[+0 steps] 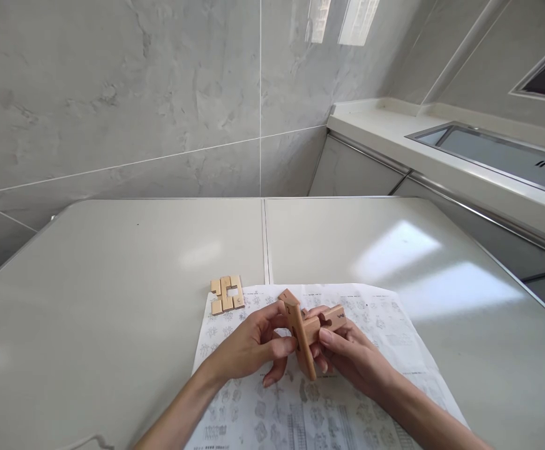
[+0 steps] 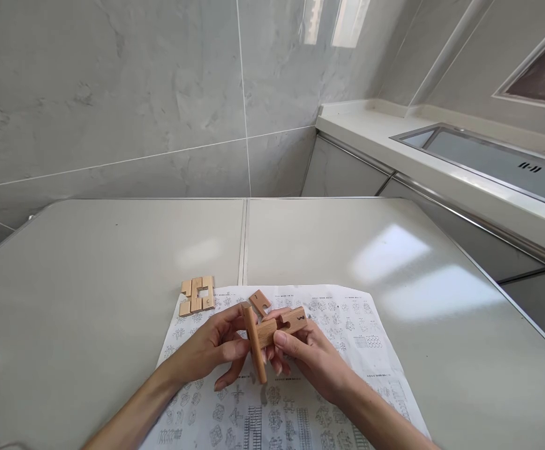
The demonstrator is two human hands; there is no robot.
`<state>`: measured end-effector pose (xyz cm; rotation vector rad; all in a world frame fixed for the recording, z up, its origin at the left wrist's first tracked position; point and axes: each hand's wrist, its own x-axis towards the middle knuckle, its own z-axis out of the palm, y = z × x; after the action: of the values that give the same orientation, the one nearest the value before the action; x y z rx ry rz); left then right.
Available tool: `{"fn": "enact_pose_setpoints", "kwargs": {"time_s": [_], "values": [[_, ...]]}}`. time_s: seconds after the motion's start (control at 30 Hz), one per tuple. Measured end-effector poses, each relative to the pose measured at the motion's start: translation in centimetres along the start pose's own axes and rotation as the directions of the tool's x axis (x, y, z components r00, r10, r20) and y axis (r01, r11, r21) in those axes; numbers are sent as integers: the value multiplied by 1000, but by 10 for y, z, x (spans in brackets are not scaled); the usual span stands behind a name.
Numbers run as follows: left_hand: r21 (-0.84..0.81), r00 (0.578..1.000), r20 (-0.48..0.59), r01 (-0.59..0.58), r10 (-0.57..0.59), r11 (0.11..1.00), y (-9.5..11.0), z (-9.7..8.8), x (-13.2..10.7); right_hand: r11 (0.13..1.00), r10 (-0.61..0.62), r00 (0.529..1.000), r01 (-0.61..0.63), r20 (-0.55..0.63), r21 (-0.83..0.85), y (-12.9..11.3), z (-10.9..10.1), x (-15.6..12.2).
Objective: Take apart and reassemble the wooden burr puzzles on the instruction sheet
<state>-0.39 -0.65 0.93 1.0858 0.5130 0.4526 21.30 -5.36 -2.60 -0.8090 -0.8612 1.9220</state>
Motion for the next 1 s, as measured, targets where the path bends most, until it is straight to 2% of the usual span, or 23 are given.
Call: {"fn": "enact_pose_setpoints", "kwargs": {"time_s": [0.23, 0.33, 0.43, 0.5, 0.6, 0.7, 0.8, 0.9, 1.0], "values": [[-10, 1000, -24, -6, 6, 1000, 1, 3, 0, 999, 18, 1000, -17, -25, 50, -3, -2, 1], [7, 993, -118, -26, 26, 1000, 0, 0, 0, 999, 20, 997, -17, -72, 49, -2, -4, 0], [15, 970, -221, -105, 106, 994, -3, -7, -1, 1000, -8, 991, 10, -132, 13, -3, -4, 0], [20, 946, -292, -141, 140, 990, -4, -8, -1, 998, -39, 981, 29, -189, -53, -5, -4, 0], [68, 890, -439, -105, 124, 992, -5, -3, 0, 974, -94, 944, 22, -316, -224, -9, -3, 0], [223, 802, -570, -58, 178, 973, -8, 5, 2, 908, -182, 895, -7, -407, -420, -15, -3, 1], [433, 747, -595, -14, 297, 901, -13, 11, 3, 785, -292, 873, -14, -391, -619, -18, -6, 4], [590, 707, -598, 69, 378, 805, -19, 13, 5, 687, -339, 862, -46, -376, -725, -16, -12, 7], [701, 704, -574, 157, 419, 696, -24, 13, 5, 619, -350, 863, -79, -365, -781, -12, -16, 8]]}}
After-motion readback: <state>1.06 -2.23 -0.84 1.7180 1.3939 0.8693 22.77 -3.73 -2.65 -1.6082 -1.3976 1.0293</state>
